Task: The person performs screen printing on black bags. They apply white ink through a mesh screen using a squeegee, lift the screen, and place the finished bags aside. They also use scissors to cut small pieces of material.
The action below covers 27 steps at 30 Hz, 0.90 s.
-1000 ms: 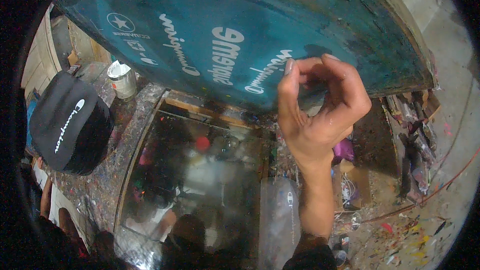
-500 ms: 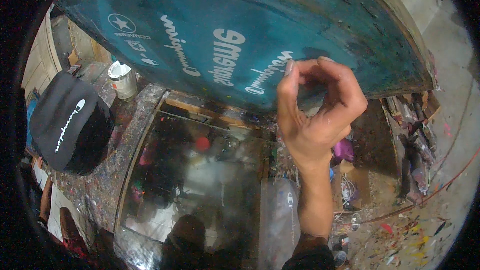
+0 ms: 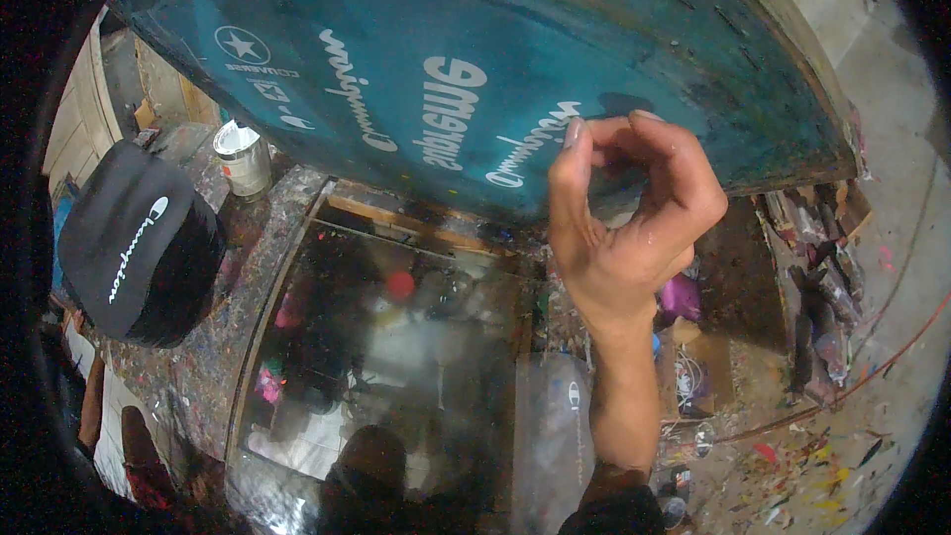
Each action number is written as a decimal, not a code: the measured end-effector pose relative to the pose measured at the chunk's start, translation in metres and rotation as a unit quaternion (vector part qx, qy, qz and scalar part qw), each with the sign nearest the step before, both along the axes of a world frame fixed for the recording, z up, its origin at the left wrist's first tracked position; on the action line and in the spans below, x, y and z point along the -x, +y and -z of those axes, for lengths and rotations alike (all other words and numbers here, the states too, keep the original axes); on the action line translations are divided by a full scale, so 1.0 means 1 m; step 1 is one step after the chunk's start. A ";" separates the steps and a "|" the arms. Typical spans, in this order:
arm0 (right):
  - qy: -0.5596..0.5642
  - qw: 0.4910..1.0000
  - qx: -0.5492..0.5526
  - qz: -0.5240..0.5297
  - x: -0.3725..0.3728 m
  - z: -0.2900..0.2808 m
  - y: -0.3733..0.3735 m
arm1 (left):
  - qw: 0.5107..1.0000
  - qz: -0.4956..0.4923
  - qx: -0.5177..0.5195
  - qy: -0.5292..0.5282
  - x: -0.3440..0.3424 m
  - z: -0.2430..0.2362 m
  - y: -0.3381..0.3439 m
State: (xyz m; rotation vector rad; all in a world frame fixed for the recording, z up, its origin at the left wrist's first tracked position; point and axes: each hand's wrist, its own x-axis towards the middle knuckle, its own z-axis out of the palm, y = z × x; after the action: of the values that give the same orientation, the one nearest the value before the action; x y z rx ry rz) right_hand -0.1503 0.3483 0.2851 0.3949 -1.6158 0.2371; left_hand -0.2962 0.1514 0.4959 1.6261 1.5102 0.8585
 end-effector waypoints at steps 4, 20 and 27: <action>-0.001 1.000 -0.001 0.000 0.000 0.000 0.001 | 1.000 0.005 0.001 0.001 0.000 -0.001 0.001; 0.008 1.000 -0.021 0.021 -0.001 -0.005 0.001 | 0.999 0.026 0.029 0.003 -0.004 -0.008 0.004; 0.066 0.994 0.041 -0.077 -0.007 0.003 -0.001 | 0.996 0.057 0.071 0.009 -0.009 -0.015 0.011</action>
State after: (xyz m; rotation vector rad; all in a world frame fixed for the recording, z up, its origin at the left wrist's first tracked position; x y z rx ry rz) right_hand -0.1432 0.3471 0.2820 0.4621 -1.4419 0.3851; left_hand -0.2868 0.1625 0.5112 1.6025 1.4414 0.6616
